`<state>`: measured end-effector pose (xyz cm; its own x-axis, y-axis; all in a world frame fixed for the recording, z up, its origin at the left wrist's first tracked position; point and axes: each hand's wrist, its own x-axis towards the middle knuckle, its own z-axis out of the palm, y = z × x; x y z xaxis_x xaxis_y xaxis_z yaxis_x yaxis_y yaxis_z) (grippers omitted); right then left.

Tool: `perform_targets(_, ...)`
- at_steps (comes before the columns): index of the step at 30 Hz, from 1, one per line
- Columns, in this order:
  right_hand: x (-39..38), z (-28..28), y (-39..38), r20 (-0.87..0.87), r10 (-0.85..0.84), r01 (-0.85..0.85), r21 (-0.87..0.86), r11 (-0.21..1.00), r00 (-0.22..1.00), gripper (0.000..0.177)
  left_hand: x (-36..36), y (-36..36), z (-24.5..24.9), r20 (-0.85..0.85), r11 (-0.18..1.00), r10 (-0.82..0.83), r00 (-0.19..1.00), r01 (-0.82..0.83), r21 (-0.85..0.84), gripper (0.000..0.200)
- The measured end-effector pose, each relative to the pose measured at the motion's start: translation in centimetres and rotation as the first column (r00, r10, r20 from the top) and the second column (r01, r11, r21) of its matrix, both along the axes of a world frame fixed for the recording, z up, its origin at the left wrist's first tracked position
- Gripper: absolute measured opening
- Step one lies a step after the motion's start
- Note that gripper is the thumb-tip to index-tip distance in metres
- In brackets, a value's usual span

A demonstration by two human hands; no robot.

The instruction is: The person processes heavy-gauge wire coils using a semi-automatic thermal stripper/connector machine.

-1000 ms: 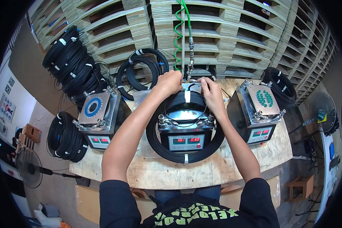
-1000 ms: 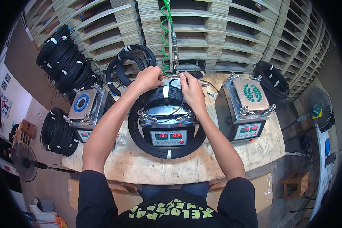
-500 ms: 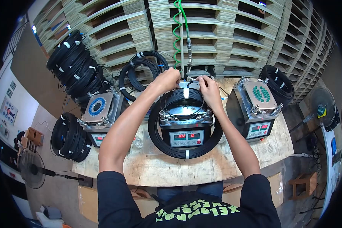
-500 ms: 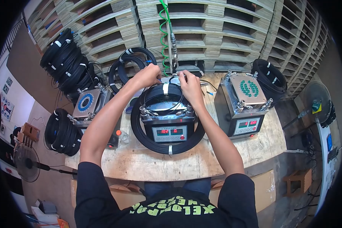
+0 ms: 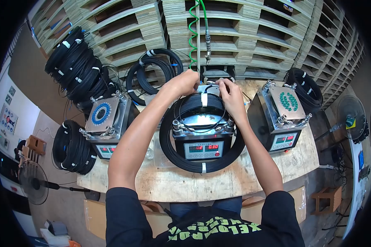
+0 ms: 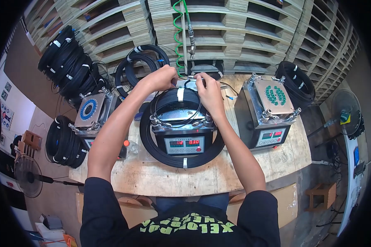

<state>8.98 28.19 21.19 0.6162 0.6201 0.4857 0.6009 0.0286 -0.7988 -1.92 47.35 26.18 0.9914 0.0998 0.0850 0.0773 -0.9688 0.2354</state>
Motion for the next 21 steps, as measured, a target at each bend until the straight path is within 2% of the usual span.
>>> perform_targets(3,0.2,-0.3,0.1,-0.013,0.001,-0.001,-0.007,1.000,1.000,0.031,-0.4,-0.1,-0.7,0.058,0.998,0.063,0.996,-0.064,0.021,0.020)
perform_targets(6,0.1,-0.1,0.0,-0.012,-0.020,0.020,0.029,0.999,1.000,0.032,-1.6,-1.1,-0.2,0.016,0.975,0.203,0.979,-0.200,-0.097,0.025)
perform_targets(9,-0.1,0.3,-0.2,-0.039,-0.037,0.040,0.086,0.996,0.999,0.032,-2.6,-2.9,-1.2,0.244,0.898,0.351,0.904,-0.252,-0.360,0.034)
perform_targets(10,0.2,0.0,0.0,-0.039,-0.047,0.051,0.094,0.994,0.998,0.032,-3.1,-3.8,-0.9,0.236,0.888,0.341,0.910,-0.230,-0.399,0.038)
perform_targets(13,1.1,-0.9,0.3,-0.055,-0.056,0.064,0.150,0.987,0.997,0.030,-4.0,-6.2,-3.0,0.505,0.927,0.222,0.834,-0.020,-0.376,0.039)
perform_targets(14,1.4,-1.3,0.5,-0.065,-0.056,0.066,0.174,0.983,0.996,0.030,-4.5,-7.0,-3.2,0.480,0.944,0.213,0.851,-0.053,-0.325,0.039)
perform_targets(17,3.1,-2.1,1.0,0.164,-0.226,0.234,-0.031,0.972,0.960,0.031,-4.6,-7.3,-3.6,0.510,0.982,0.181,0.841,-0.181,-0.051,0.041)
perform_targets(18,4.5,-2.9,1.9,0.201,-0.229,0.254,-0.107,0.961,0.953,0.044,-4.6,-7.6,-3.2,0.485,0.982,0.180,0.856,-0.181,-0.045,0.045)
perform_targets(21,6.5,-1.5,3.5,0.210,-0.103,0.164,-0.299,0.940,0.972,0.057,-4.4,-7.1,-3.5,0.460,0.986,0.167,0.872,-0.155,-0.064,0.044)
